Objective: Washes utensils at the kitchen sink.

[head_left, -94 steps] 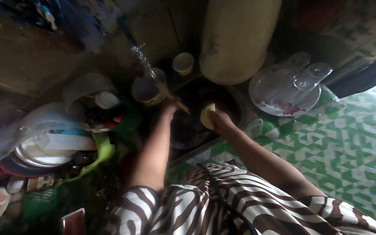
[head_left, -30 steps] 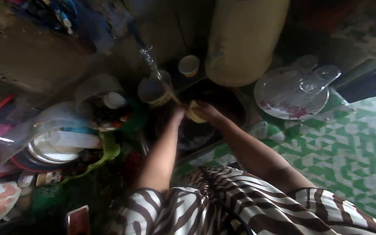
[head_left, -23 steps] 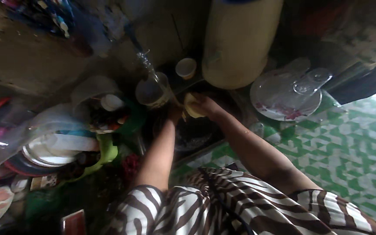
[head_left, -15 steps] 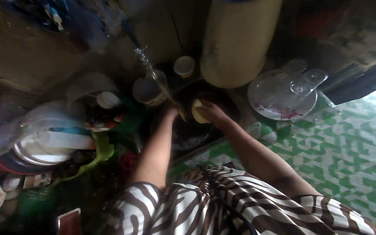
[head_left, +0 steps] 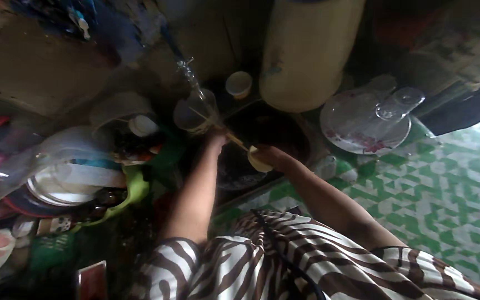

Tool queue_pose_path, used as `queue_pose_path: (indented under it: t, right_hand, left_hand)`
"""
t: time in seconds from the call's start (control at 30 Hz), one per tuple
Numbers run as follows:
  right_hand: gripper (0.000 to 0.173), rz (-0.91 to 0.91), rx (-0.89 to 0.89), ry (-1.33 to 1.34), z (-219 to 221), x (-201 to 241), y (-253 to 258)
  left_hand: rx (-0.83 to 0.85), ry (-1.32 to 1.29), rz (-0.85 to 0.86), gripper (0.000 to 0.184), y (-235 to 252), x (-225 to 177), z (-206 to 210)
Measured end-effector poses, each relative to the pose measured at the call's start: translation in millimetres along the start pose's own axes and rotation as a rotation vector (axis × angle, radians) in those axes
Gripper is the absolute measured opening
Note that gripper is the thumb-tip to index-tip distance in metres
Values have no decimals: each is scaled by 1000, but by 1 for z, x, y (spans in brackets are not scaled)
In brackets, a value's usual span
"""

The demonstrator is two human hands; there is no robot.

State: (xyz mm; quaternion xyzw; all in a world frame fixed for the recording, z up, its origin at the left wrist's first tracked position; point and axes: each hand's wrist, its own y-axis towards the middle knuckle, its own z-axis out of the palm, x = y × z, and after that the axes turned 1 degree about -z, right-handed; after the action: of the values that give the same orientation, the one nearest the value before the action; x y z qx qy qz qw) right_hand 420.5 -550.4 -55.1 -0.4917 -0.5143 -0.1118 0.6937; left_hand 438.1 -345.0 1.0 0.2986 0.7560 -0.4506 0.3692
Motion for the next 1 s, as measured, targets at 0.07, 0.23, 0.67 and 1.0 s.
queue_pose_path:
  t: [0.07,0.23,0.67,1.0]
  right_hand:
    - [41,45,15,92,3,-9,-1]
    - [34,15,110,414,11,-26,11]
    - [33,11,23,546,22,-18,18]
    - [35,-20,54,102,28,18,6]
  left_hand:
    - [-34,-52,8,40,-1,-1,-5]
    - [-100,-167,-26,39,-7,-2,-9]
    - [-124,-152,-4,32,-11,-5,-5]
    - [-20,73,-24,42,-17,18,14]
